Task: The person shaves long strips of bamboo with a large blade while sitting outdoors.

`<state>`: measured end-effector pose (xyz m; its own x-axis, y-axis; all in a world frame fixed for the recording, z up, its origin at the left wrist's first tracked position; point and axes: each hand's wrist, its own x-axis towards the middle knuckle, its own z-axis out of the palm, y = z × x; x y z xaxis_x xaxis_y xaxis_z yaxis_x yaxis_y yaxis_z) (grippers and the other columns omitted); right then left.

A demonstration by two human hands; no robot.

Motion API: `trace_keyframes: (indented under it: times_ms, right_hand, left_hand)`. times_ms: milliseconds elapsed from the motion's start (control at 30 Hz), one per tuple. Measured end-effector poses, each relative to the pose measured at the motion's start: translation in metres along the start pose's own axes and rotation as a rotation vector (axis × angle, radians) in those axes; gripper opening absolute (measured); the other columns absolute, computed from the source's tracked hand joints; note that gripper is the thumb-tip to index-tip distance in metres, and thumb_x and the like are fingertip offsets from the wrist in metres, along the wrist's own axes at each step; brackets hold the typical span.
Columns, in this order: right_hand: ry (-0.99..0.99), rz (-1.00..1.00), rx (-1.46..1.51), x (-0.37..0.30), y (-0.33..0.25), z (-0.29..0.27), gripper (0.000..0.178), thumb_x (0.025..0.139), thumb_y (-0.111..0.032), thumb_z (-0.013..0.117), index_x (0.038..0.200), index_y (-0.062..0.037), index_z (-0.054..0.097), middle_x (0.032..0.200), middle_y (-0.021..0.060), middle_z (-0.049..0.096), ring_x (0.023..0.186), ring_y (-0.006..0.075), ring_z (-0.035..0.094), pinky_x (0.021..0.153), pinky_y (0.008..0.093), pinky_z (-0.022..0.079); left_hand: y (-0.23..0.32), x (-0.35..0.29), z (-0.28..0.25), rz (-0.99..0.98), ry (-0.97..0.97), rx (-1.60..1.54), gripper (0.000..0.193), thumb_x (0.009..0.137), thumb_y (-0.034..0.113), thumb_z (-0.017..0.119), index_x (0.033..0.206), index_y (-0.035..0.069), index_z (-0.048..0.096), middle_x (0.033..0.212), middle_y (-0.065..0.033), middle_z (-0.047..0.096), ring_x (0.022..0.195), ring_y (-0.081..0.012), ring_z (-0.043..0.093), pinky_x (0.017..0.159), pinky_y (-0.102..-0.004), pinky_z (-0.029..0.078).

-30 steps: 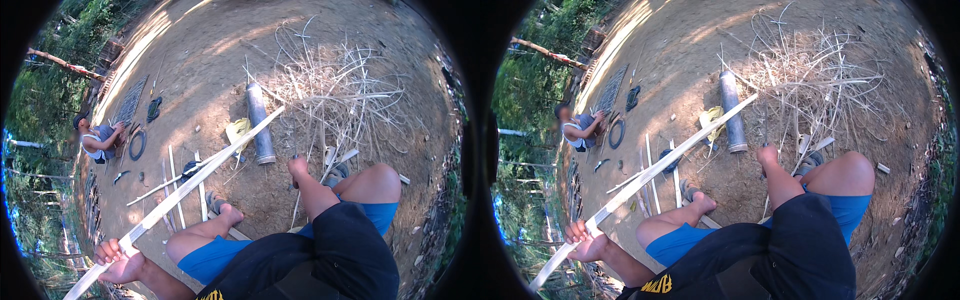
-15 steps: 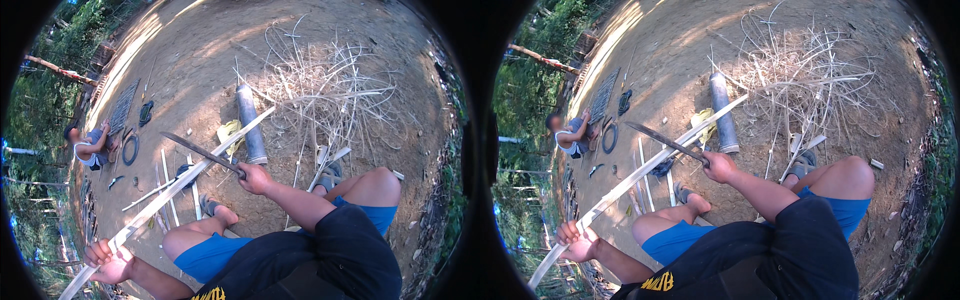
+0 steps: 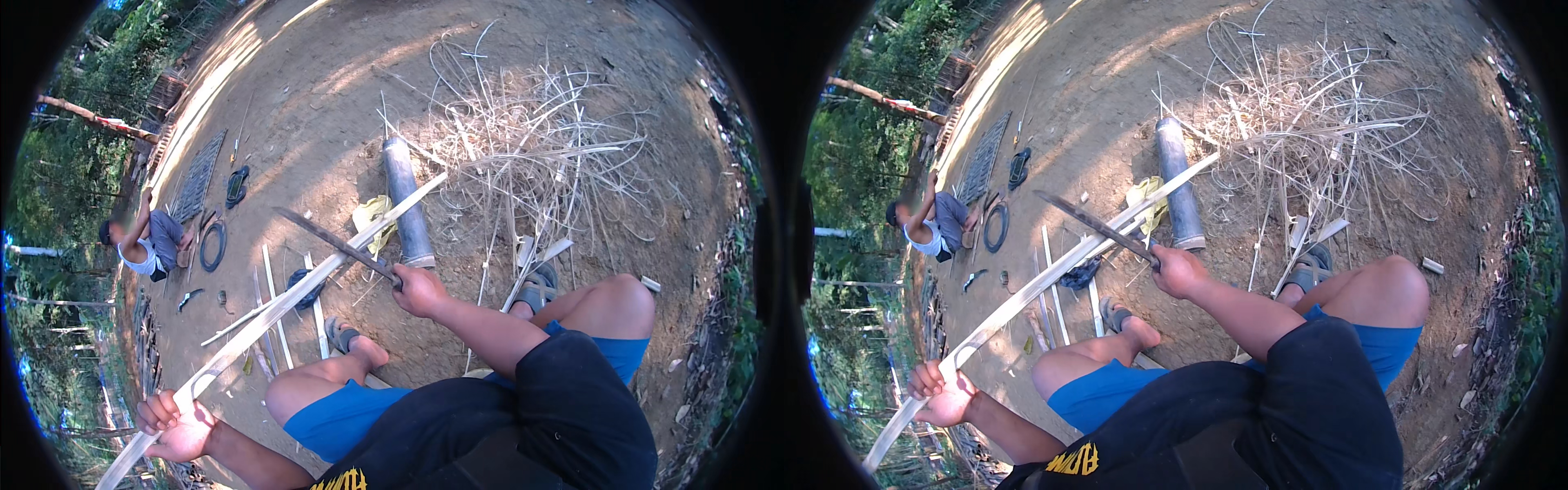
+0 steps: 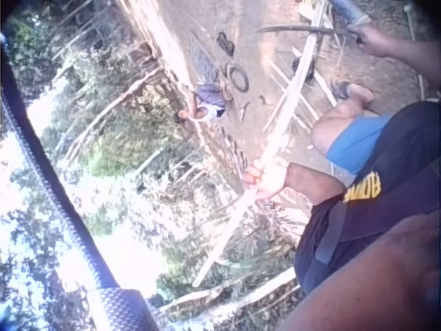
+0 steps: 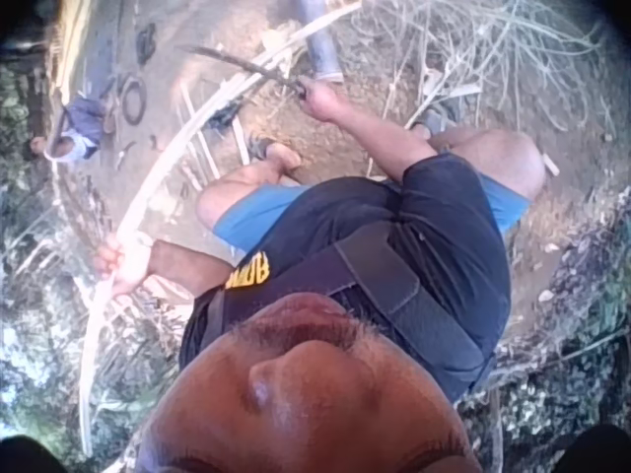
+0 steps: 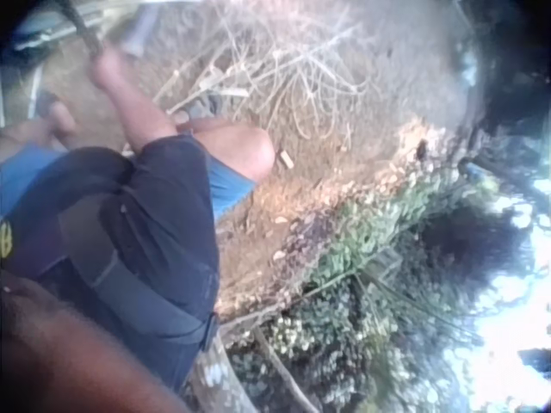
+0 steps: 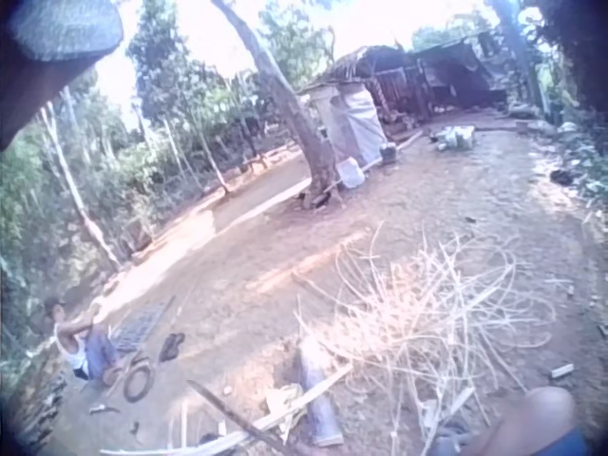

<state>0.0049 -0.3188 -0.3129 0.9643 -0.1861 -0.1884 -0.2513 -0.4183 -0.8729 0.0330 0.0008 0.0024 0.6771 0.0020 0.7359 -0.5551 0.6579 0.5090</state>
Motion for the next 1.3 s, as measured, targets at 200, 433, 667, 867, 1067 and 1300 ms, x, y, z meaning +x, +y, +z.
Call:
trace_keyframes:
  times_ms: [200, 433, 667, 867, 1067, 1300]
  right_hand:
    - [0.078, 0.236, 0.03, 0.012, 0.074, -0.008, 0.03, 0.081, -0.019, 0.062, 0.109, -0.0085, 0.058, 0.101, 0.0213, 0.067, 0.098, 0.0406, 0.064, 0.086, 0.0494, 0.05]
    - [0.053, -0.011, -0.038, 0.001, 0.028, 0.009, 0.028, 0.082, -0.017, 0.06, 0.11, -0.0105, 0.057, 0.1, 0.0218, 0.066, 0.096, 0.0414, 0.064, 0.084, 0.0492, 0.051]
    - [0.157, 0.497, -0.024, 0.015, 0.124, -0.004, 0.035, 0.084, -0.018, 0.06, 0.117, -0.0083, 0.059, 0.11, 0.0209, 0.066, 0.104, 0.0384, 0.064, 0.09, 0.0454, 0.05]
    - [0.236, 0.542, 0.083, 0.011, 0.114, 0.01, 0.035, 0.082, -0.017, 0.063, 0.115, -0.0052, 0.061, 0.111, 0.0217, 0.066, 0.106, 0.0396, 0.062, 0.093, 0.0449, 0.049]
    - [0.131, 0.231, 0.12, 0.017, 0.065, 0.017, 0.034, 0.081, -0.019, 0.062, 0.114, -0.011, 0.059, 0.102, 0.0229, 0.066, 0.1, 0.0413, 0.063, 0.086, 0.0487, 0.05]
    - [0.102, 0.144, 0.072, 0.049, 0.047, 0.007, 0.032, 0.082, -0.019, 0.061, 0.112, -0.0097, 0.058, 0.101, 0.0227, 0.066, 0.1, 0.0419, 0.062, 0.087, 0.0488, 0.05]
  left_hand:
    - [-0.002, 0.003, 0.012, -0.001, -0.012, 0.039, 0.065, 0.094, 0.068, 0.031, 0.073, 0.007, 0.04, 0.067, -0.0025, 0.034, 0.055, -0.0136, 0.032, 0.053, -0.0279, 0.027]
    - [0.002, 0.003, -0.001, -0.014, 0.001, 0.037, 0.063, 0.094, 0.068, 0.032, 0.075, 0.008, 0.039, 0.069, -0.0013, 0.033, 0.056, -0.0126, 0.03, 0.053, -0.0274, 0.026]
    - [0.001, 0.004, 0.003, -0.022, -0.009, 0.036, 0.061, 0.096, 0.066, 0.032, 0.075, 0.008, 0.038, 0.069, -0.0012, 0.032, 0.056, -0.0129, 0.03, 0.054, -0.0281, 0.026]
    - [0.004, 0.002, 0.003, -0.024, 0.012, 0.036, 0.066, 0.093, 0.072, 0.031, 0.076, 0.008, 0.039, 0.07, -0.0024, 0.033, 0.057, -0.0138, 0.032, 0.054, -0.0289, 0.027]
    - [-0.001, 0.01, -0.008, -0.034, -0.006, 0.03, 0.069, 0.094, 0.07, 0.026, 0.076, 0.006, 0.041, 0.07, -0.0037, 0.035, 0.057, -0.0148, 0.032, 0.055, -0.0303, 0.029]
    - [-0.001, 0.022, -0.014, -0.078, 0.009, 0.052, 0.076, 0.091, 0.077, 0.016, 0.073, 0.007, 0.04, 0.068, -0.0037, 0.035, 0.055, -0.0149, 0.031, 0.053, -0.0302, 0.029]
